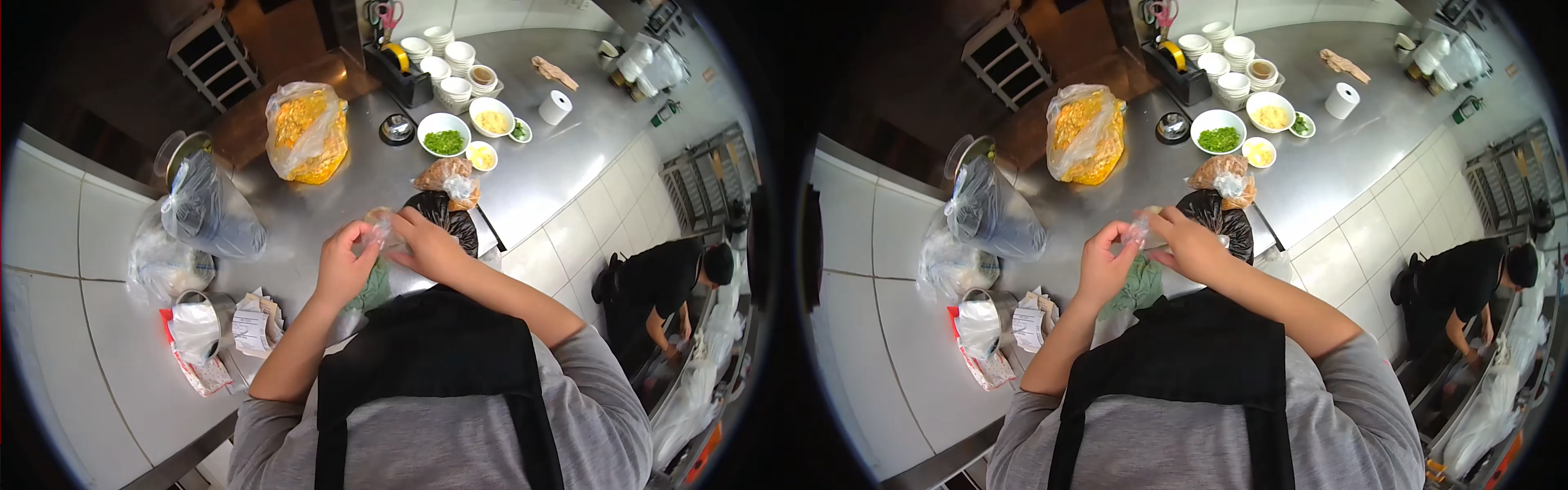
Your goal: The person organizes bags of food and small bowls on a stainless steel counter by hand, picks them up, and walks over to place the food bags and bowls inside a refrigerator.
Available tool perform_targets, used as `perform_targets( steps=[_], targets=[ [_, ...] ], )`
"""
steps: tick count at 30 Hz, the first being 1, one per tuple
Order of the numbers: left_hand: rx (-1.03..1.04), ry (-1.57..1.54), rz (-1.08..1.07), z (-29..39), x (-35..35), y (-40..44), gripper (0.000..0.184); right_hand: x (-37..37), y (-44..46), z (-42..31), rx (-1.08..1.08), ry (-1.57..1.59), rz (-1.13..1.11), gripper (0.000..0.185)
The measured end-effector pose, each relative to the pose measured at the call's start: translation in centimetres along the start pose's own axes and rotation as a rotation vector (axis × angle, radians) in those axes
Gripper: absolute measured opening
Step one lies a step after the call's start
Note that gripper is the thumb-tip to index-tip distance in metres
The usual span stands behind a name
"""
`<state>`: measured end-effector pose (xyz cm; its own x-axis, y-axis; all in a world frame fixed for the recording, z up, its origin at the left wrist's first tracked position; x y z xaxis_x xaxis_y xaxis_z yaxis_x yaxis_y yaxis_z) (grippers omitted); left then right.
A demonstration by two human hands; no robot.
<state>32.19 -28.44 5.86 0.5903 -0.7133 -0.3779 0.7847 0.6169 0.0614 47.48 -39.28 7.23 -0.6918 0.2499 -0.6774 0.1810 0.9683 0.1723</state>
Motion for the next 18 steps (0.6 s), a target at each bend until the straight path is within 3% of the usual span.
perform_targets(
  steps=[1,2,4,6,7,8,9,10,11,13,14,15,17,18],
  targets=[
    [0.021,0.008,-0.011,1.0,0.7,0.2,0.03,0.7,1.1,0.3,0.006,0.057,-0.001,0.038],
    [0.198,-0.044,0.245,2.4,1.2,0.4,0.034,1.0,1.3,0.1,0.002,0.049,0.025,0.038],
    [0.398,-0.105,0.485,3.1,2.0,0.4,0.038,0.3,1.8,-2.5,0.015,0.345,0.128,0.023],
    [0.357,-0.061,0.248,0.7,3.6,-0.6,0.048,-0.1,1.2,-5.7,-0.017,0.53,0.052,0.017],
    [0.366,-0.059,0.234,-0.1,3.8,-1.5,0.048,-0.3,0.9,-6.5,-0.055,0.583,-0.002,0.018],
    [0.156,0.013,0.06,-1.0,4.0,-2.3,0.049,-0.9,0.7,-7.1,-0.055,0.583,0.014,0.018],
    [-0.053,0.089,-0.11,-1.0,4.0,-2.5,0.051,-1.6,0.5,-7.3,0.142,0.839,0.019,0.019],
    [-0.045,0.096,-0.116,-0.7,3.6,-2.4,0.051,-2.0,0.4,-7.3,0.341,1.094,0.021,0.02],
    [-0.173,0.109,-0.226,-0.4,3.4,-2.3,0.047,-2.1,0.0,-7.3,0.333,1.095,0.029,0.02],
    [-0.304,0.127,-0.332,-0.6,3.7,-2.4,0.043,-2.8,-1.0,-7.8,-0.045,0.87,0.17,0.019],
    [0.012,0.027,-0.167,-1.5,4.5,-2.8,0.036,-3.5,-1.3,-8.1,-0.416,0.355,0.175,0.019],
    [0.327,-0.072,-0.001,-1.8,5.1,-3.6,0.03,-3.2,-1.6,-7.6,-0.421,0.36,0.178,0.019],
    [0.174,0.13,-0.062,-1.5,5.0,-4.9,0.027,-0.8,-2.7,-5.6,-0.711,-0.391,0.126,0.019],
    [-0.026,-0.026,-0.181,-3.4,4.3,-4.8,0.027,0.1,-3.2,-3.5,-0.599,-0.545,0.099,0.025]
  ],
)
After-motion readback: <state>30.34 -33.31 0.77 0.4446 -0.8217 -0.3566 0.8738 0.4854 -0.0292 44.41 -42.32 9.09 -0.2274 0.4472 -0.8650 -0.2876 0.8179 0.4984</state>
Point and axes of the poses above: each hand's wrist, its own y-axis towards the middle knuckle, its own x-axis out of the palm, z = x × y, the point moved 1 cm from there along y, towards the middle knuckle, and after that the axes turned 2 degrees about x, right-handed, at the moved point
